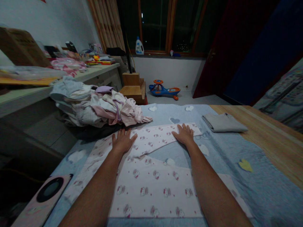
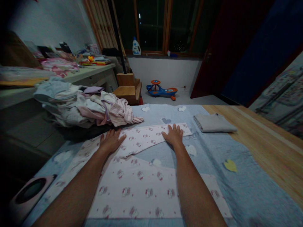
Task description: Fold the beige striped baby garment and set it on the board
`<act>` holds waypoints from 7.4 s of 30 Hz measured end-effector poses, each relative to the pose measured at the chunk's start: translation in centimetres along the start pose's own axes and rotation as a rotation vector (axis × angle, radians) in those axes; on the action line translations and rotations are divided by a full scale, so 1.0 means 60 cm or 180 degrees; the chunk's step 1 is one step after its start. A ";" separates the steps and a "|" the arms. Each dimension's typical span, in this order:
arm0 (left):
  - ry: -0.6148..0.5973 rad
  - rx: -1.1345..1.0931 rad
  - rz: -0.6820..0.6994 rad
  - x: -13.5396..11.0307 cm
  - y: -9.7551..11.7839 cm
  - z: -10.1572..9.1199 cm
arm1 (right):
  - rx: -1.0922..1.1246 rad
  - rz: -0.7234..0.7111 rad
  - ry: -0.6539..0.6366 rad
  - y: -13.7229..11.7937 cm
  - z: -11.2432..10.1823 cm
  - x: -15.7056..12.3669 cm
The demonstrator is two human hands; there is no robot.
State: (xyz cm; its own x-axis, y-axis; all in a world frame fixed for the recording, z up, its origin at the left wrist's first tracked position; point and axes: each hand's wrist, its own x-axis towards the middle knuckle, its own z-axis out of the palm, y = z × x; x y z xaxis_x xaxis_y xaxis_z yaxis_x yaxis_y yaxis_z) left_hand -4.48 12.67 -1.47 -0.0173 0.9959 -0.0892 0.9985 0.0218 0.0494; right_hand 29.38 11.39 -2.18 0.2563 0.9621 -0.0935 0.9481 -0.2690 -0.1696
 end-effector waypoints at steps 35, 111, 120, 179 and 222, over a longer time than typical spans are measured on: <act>0.0155 0.0138 -0.0224 -0.067 -0.073 0.015 | -0.0119 0.0027 0.0043 -0.002 -0.001 0.001; 0.1214 -0.1582 0.0788 0.129 0.144 -0.043 | -0.0013 0.0060 0.0064 -0.006 -0.001 -0.004; 0.1285 -0.1331 0.1076 0.086 0.099 -0.007 | -0.0050 0.0057 0.0074 -0.005 -0.001 -0.003; 0.0852 0.0678 -0.0282 -0.098 -0.064 -0.011 | -0.0045 0.0056 0.0074 -0.005 -0.001 -0.001; 0.2368 -0.0152 0.0725 0.100 -0.059 -0.201 | -0.0117 0.0100 0.0232 -0.007 0.009 -0.001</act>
State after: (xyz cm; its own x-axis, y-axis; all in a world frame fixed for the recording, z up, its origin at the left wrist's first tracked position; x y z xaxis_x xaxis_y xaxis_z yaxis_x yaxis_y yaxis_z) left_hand -8.73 19.63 9.81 0.1414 0.7731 0.6183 0.9786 -0.2035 0.0307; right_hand 28.87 11.41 -2.62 0.2977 0.9543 -0.0264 0.9453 -0.2985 -0.1314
